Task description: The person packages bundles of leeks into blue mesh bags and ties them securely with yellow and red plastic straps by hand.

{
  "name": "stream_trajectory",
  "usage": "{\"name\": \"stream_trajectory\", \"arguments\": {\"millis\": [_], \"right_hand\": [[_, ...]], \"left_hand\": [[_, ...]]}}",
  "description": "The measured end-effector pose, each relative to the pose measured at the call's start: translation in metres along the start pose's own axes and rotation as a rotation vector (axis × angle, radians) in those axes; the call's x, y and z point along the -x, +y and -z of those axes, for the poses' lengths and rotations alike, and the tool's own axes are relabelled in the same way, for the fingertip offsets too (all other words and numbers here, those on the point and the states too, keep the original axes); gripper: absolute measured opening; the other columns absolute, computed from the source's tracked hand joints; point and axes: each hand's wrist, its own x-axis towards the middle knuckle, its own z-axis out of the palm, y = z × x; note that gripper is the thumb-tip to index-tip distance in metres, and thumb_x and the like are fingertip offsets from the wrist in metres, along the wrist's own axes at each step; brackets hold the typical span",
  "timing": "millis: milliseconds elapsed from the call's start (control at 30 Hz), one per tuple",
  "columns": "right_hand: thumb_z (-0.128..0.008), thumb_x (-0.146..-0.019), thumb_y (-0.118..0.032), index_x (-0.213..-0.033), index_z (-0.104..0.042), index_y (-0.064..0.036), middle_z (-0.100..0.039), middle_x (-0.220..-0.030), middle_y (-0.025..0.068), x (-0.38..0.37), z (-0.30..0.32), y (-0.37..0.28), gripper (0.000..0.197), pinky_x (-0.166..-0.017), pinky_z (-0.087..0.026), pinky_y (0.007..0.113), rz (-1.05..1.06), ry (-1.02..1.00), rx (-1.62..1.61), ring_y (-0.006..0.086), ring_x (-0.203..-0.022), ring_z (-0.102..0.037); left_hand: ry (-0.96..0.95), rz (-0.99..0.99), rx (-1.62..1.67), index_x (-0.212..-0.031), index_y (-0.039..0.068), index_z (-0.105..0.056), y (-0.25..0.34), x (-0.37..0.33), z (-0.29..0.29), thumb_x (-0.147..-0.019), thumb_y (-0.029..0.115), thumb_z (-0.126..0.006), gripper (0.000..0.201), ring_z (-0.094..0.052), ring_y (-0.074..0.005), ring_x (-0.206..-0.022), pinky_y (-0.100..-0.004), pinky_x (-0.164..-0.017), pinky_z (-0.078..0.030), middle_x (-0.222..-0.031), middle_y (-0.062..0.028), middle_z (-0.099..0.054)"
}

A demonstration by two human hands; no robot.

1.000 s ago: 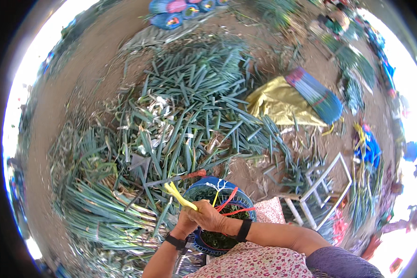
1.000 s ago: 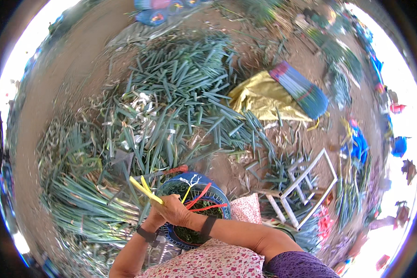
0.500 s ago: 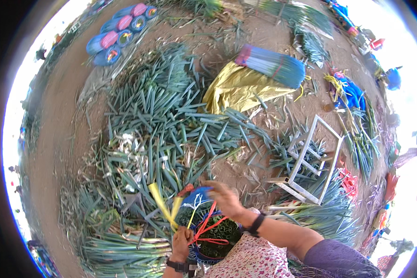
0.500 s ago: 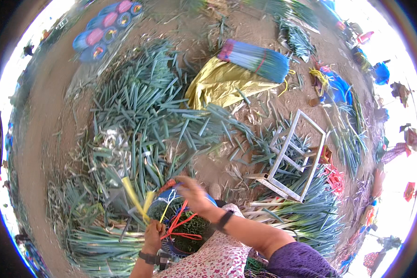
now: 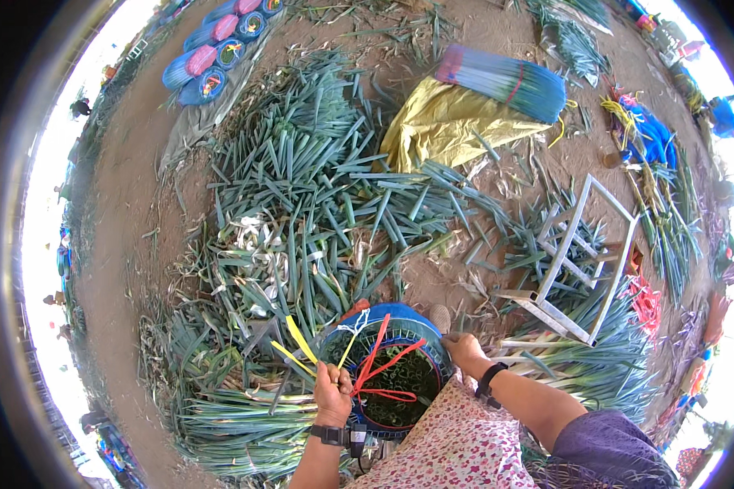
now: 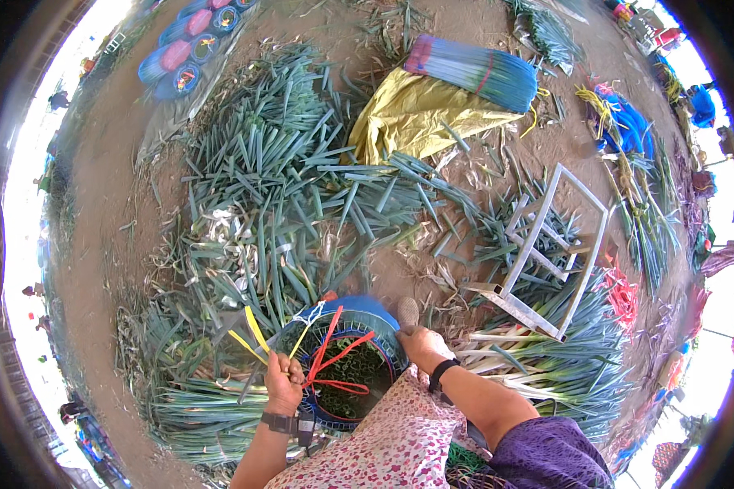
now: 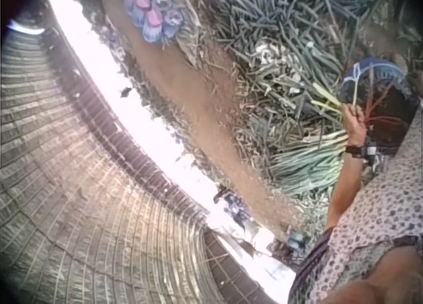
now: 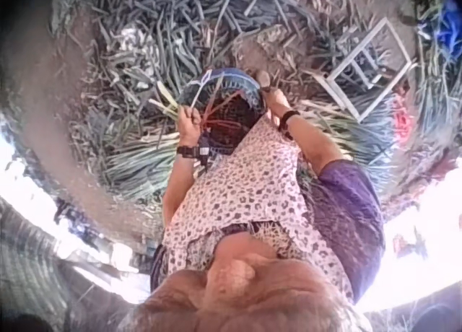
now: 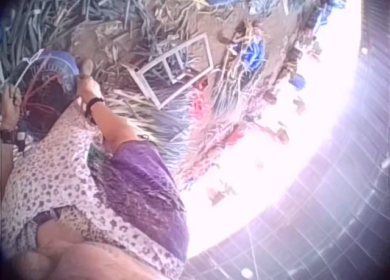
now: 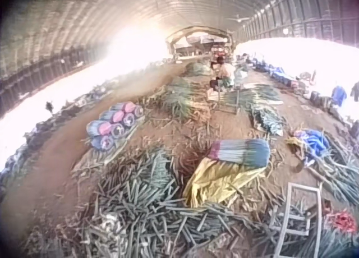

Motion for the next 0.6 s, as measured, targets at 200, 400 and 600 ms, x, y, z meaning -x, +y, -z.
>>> {"name": "stream_trajectory", "arguments": {"millis": [200, 400, 600], "right_hand": [[-0.040, -0.082, -0.039, -0.096, -0.063, -0.0148, -0.060, -0.089, 0.0210, 0.019, -0.006, -0.020, 0.036, -0.077, -0.046, 0.040, -0.027, 0.154, 0.229, 0.0337, -0.086, -0.059], [-0.038, -0.083, -0.044, -0.099, -0.061, -0.0099, -0.060, -0.090, 0.0204, 0.035, -0.028, -0.009, 0.043, -0.076, -0.044, 0.039, -0.028, 0.172, 0.104, 0.0369, -0.087, -0.057], [-0.041, -0.084, -0.049, -0.094, -0.061, -0.0060, -0.060, -0.086, 0.0222, 0.043, -0.075, 0.014, 0.049, -0.074, -0.043, 0.040, -0.027, 0.213, -0.114, 0.0374, -0.085, -0.057]], "left_hand": [[0.044, 0.018, 0.030, -0.056, 0.014, -0.034, 0.006, 0.001, 0.002, -0.090, 0.044, -0.036, 0.045, -0.030, -0.0111, -0.042, -0.0235, -0.040, -0.026, -0.052, -0.0025, -0.037], [-0.047, 0.096, -0.058, -0.058, 0.013, -0.035, 0.004, 0.013, 0.028, -0.091, 0.044, -0.032, 0.045, -0.031, -0.0121, -0.044, -0.0245, -0.043, -0.029, -0.056, -0.0031, -0.040], [-0.173, 0.178, -0.112, -0.059, 0.012, -0.034, 0.010, 0.035, 0.088, -0.091, 0.042, -0.033, 0.043, -0.030, -0.0112, -0.048, -0.0232, -0.045, -0.027, -0.056, -0.0038, -0.038]]}}
